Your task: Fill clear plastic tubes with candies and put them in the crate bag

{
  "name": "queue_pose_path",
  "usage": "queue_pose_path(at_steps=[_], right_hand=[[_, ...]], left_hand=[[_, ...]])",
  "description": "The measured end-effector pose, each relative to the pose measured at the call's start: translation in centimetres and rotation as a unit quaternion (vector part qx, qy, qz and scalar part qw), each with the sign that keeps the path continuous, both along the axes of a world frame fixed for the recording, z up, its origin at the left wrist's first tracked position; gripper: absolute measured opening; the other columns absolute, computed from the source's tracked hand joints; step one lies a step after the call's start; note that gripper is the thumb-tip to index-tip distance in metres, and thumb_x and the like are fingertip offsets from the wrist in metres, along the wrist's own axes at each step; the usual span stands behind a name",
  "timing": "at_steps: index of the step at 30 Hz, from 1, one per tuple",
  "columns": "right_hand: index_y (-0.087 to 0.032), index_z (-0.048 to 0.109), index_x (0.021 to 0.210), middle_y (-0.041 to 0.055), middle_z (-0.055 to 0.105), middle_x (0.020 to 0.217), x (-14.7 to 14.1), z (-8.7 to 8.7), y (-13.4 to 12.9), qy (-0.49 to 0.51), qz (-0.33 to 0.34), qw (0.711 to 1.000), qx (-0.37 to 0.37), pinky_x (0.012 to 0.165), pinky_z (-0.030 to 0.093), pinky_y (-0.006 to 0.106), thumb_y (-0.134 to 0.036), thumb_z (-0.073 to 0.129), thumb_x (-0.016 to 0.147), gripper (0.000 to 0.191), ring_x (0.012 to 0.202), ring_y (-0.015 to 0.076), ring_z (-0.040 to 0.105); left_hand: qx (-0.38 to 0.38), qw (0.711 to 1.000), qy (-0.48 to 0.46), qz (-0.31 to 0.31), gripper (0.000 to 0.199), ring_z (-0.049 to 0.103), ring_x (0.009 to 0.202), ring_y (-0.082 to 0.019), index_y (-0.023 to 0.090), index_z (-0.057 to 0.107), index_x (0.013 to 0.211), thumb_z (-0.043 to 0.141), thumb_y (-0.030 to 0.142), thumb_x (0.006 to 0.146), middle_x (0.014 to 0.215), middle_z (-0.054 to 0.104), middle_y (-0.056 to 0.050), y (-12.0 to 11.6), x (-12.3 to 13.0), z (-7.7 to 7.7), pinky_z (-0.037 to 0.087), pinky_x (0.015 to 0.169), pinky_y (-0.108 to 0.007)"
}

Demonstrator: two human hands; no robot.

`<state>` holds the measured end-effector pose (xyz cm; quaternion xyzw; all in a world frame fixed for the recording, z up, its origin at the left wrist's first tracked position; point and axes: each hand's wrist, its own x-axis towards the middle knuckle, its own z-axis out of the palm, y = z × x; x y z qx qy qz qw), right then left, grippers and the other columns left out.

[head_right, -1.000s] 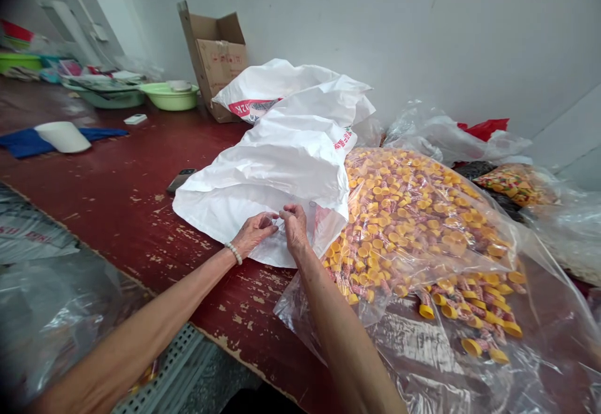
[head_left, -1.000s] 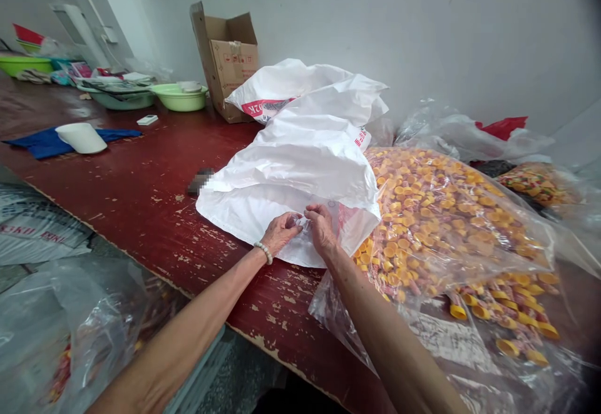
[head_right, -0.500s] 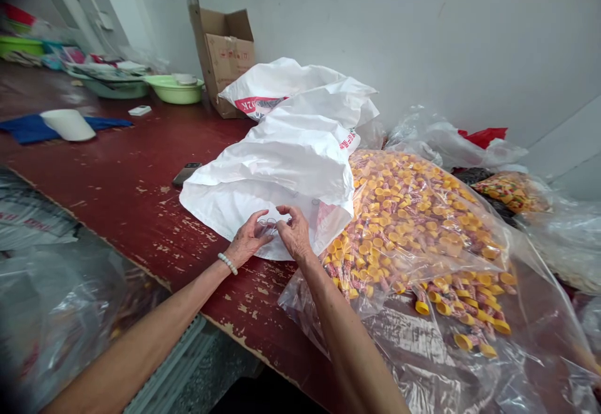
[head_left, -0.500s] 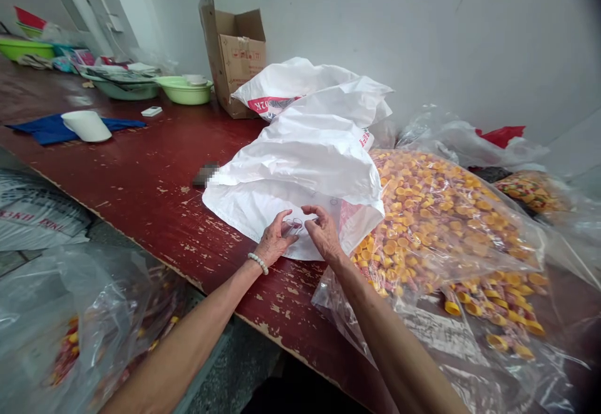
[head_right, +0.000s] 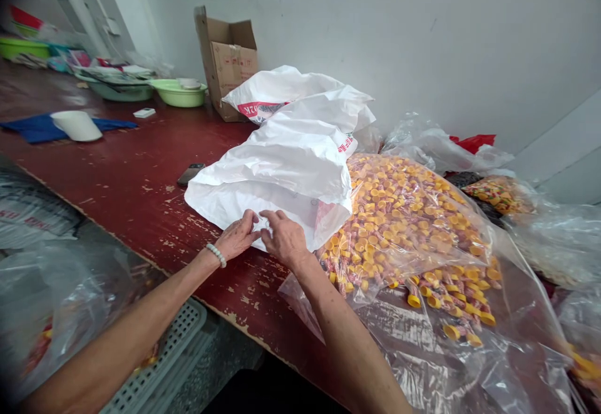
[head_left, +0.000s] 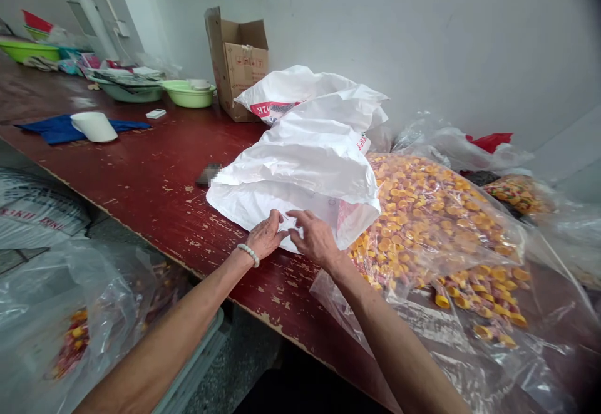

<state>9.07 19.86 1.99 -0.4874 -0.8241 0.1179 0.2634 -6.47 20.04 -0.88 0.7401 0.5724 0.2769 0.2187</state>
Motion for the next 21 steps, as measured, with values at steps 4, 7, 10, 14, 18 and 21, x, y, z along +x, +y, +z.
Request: queue_pose_path(at_steps=[4, 7, 10, 14, 18, 21], right_hand=[[-0.022, 0.056, 0.110, 0.0081, 0.058, 0.100, -0.7, 1.3, -2.4, -0.218, 0.005, 0.976, 0.030, 0.065, 0.046, 0.030, -0.020, 0.046, 0.085, 0.027, 0.084, 0.0217, 0.060], [-0.021, 0.056, 0.111, 0.0078, 0.058, 0.102, -0.5, 0.8, -3.1, -0.194, -0.005, 0.981, 0.001, 0.068, 0.046, 0.030, -0.024, 0.047, 0.087, 0.025, 0.085, 0.0206, 0.061], [-0.020, 0.060, 0.107, 0.0054, 0.061, 0.097, 0.3, -0.2, -3.5, -0.072, -0.003, 0.996, -0.043, 0.072, 0.045, 0.028, -0.028, 0.053, 0.085, 0.025, 0.082, 0.0173, 0.060], [-0.018, 0.064, 0.096, 0.0024, 0.063, 0.083, 1.1, -0.8, -4.5, 0.106, 0.016, 0.987, -0.121, 0.066, 0.044, 0.025, -0.032, 0.059, 0.081, 0.021, 0.074, 0.0141, 0.059], [-0.017, 0.062, 0.093, -0.0003, 0.062, 0.068, 0.8, -0.4, -6.3, 0.243, 0.047, 0.931, -0.269, 0.051, 0.043, 0.023, -0.040, 0.059, 0.080, 0.027, 0.053, 0.0111, 0.055], [-0.017, 0.060, 0.090, 0.0009, 0.065, 0.076, 0.3, -0.2, -7.1, 0.370, 0.054, 0.877, -0.302, 0.059, 0.047, 0.025, -0.041, 0.063, 0.076, 0.028, 0.062, 0.0124, 0.059]], left_hand=[[0.000, 0.996, 0.078, -0.036, 0.011, 0.057, 0.078, -0.021, 0.018, 0.052, 0.084, 0.057, 0.018, 0.074, 0.079, 0.055, -0.004, -1.2, -0.1, 1.5, 0.042, 0.070, -0.031], [-0.010, 0.998, 0.021, -0.058, 0.015, 0.055, 0.072, -0.018, 0.017, 0.056, 0.086, 0.060, 0.025, 0.074, 0.073, 0.056, -0.001, -2.3, -0.5, 1.8, 0.042, 0.067, -0.029], [-0.062, 0.986, -0.133, -0.083, 0.023, 0.057, 0.074, -0.016, 0.017, 0.060, 0.091, 0.064, 0.029, 0.072, 0.079, 0.061, -0.001, -3.6, -1.3, 1.4, 0.043, 0.066, -0.026], [-0.145, 0.933, -0.318, -0.085, 0.033, 0.059, 0.073, -0.014, 0.016, 0.061, 0.098, 0.070, 0.031, 0.070, 0.081, 0.065, -0.001, -5.4, -1.6, 0.4, 0.045, 0.067, -0.025], [-0.144, 0.840, -0.523, -0.023, 0.022, 0.056, 0.065, -0.010, 0.013, 0.061, 0.075, 0.075, 0.028, 0.065, 0.067, 0.060, 0.002, -6.5, 0.1, -0.2, 0.045, 0.064, -0.022], [-0.157, 0.751, -0.641, 0.009, 0.022, 0.056, 0.064, -0.009, 0.013, 0.056, 0.067, 0.074, 0.026, 0.067, 0.066, 0.058, 0.003, -6.9, 1.3, -0.1, 0.046, 0.063, -0.022]])
